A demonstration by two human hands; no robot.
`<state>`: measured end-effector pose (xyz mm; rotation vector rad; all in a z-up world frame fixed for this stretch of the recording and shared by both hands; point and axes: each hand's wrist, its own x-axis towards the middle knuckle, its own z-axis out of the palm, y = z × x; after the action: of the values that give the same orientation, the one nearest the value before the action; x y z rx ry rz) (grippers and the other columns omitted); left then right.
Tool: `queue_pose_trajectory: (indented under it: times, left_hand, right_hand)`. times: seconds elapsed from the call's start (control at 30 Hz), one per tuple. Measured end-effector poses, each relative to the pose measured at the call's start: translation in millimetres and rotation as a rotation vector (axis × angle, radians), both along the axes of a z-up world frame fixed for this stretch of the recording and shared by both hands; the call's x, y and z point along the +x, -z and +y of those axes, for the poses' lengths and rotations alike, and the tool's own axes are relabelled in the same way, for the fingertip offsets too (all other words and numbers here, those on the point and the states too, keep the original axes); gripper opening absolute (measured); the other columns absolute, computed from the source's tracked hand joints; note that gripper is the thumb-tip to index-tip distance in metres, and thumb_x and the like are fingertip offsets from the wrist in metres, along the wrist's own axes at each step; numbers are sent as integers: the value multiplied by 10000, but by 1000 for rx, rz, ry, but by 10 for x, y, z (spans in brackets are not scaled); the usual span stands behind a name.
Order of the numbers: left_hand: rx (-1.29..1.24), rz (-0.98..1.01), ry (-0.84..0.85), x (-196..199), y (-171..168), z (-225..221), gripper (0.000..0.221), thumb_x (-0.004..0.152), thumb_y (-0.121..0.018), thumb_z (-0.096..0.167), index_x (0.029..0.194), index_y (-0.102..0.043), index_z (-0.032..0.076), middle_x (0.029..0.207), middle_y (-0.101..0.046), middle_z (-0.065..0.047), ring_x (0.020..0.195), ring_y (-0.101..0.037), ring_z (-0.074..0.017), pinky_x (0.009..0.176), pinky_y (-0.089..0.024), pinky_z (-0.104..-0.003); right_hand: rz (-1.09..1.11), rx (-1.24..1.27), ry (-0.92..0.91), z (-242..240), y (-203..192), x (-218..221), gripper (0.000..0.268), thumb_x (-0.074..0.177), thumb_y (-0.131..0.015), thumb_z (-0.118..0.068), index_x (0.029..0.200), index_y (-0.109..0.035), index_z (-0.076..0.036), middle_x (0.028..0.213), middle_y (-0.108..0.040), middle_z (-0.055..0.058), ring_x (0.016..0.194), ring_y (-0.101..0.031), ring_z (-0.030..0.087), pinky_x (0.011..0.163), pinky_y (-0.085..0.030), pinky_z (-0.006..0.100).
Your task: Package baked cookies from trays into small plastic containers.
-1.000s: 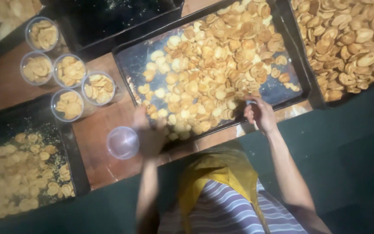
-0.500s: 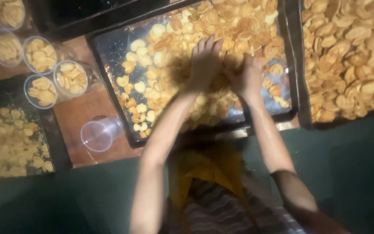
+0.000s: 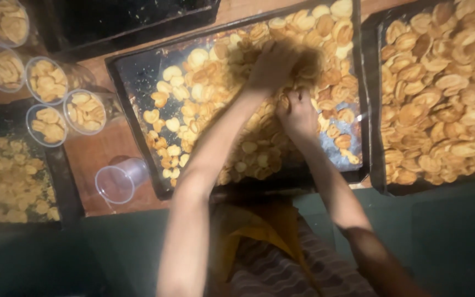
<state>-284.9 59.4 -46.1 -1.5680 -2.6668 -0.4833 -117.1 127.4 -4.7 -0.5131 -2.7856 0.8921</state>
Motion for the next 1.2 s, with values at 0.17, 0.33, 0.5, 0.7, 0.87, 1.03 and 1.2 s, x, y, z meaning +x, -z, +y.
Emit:
queue_pose_trajectory:
  times: [0.17, 0.33, 0.5, 0.7, 0.87, 1.03, 1.2]
  left_hand:
    - [134, -2, -139, 200, -787, -151, 290, 921, -638, 153, 1195, -706, 84, 1236, -653, -128, 1220, -539, -306, 1078, -389, -492]
    - [329, 44, -317, 534, -1213, -818, 230, 916, -636, 153, 1130, -704, 102, 1259, -659, -133, 1222, -557, -315, 1077, -397, -494]
    - [509, 0, -497, 1108, -1307, -1750, 172, 910, -635, 153, 1064, -702, 119, 1282, -664, -137, 1224, -575, -324, 1075, -405, -496]
    - [733, -301, -688, 1351, -1641, -2901, 132, 923, -686, 102, 1053, -680, 77, 1110, -696, -117, 1087, -653, -288, 989, -501, -385]
    - [818, -410, -856, 1537, -1607, -4026, 232, 881, -755, 123, 1087, -702, 31, 947, -720, -122, 899, -686, -244, 840, -528, -345]
    - [759, -324, -1021, 1763, -1432, -5342, 219, 904, -783, 155, 1064, -708, 25, 897, -714, -103, 828, -684, -167, 782, -546, -314]
    - [1149, -487, -983, 1930, -1200, -6341, 175, 1014, -725, 59, 1156, -639, 2, 1059, -681, -51, 981, -622, -133, 899, -508, -286]
  right_hand:
    - [-26, 79, 11, -98, 193, 213, 423, 898, -739, -304, 1233, -648, -64, 1176, -627, 232, 900, -674, 432, 741, -562, 519]
    - [-22, 52, 29, -265, -511, 0, 535, 865, -683, -310, 1333, -605, -62, 1183, -629, 277, 867, -656, 470, 694, -533, 553]
    - [-81, 35, 69, -259, -443, 2, 332, 915, -641, -245, 1215, -692, -112, 1156, -701, 226, 950, -681, 448, 812, -539, 540]
    - [150, -139, 130, -380, -451, -12, 388, 844, -733, -234, 1167, -734, -19, 1122, -742, 223, 1074, -704, 345, 941, -545, 421]
    - [197, -364, 136, -1147, -480, -71, 367, 865, -782, -228, 1159, -743, -13, 1080, -765, 152, 941, -698, 220, 814, -542, 345]
    - [-15, -636, 29, -2204, -543, -147, 364, 913, -766, -208, 1239, -706, -59, 902, -689, 73, 595, -579, 96, 502, -465, 260]
    - [-67, -690, -443, -3469, -939, -367, 303, 973, -752, -148, 1240, -708, -14, 997, -710, -2, 730, -606, 40, 581, -493, 222]
